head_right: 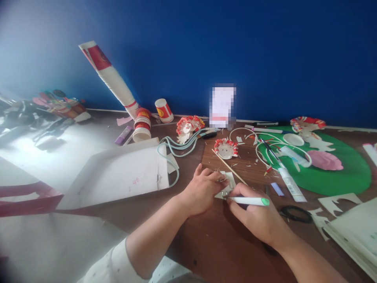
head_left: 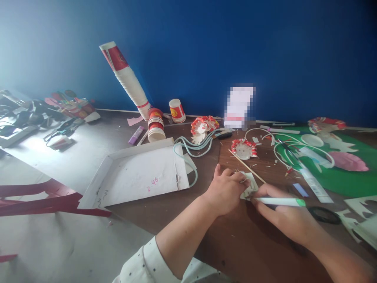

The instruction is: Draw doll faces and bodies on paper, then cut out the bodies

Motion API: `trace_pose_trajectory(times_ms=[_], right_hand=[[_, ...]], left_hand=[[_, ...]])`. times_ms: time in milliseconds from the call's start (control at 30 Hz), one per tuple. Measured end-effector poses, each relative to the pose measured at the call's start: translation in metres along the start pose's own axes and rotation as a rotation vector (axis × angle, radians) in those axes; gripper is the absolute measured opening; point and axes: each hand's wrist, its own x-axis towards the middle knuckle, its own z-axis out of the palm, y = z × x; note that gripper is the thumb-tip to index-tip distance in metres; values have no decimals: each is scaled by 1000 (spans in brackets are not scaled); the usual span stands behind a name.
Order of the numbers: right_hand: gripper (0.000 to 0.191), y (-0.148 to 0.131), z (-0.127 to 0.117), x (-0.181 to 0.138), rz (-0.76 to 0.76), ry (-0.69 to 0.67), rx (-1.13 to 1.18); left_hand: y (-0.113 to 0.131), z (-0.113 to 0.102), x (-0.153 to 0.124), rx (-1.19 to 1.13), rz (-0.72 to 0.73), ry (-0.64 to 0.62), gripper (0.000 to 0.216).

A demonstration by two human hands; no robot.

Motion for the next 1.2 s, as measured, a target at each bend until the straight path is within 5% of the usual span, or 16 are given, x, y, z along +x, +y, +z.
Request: trace_pose_trajectory(times_ms=[1200], right_hand=[[13,4,10,4,-113,106,-2]], left_hand=[[-2,2,-1,3,19,3,42]])
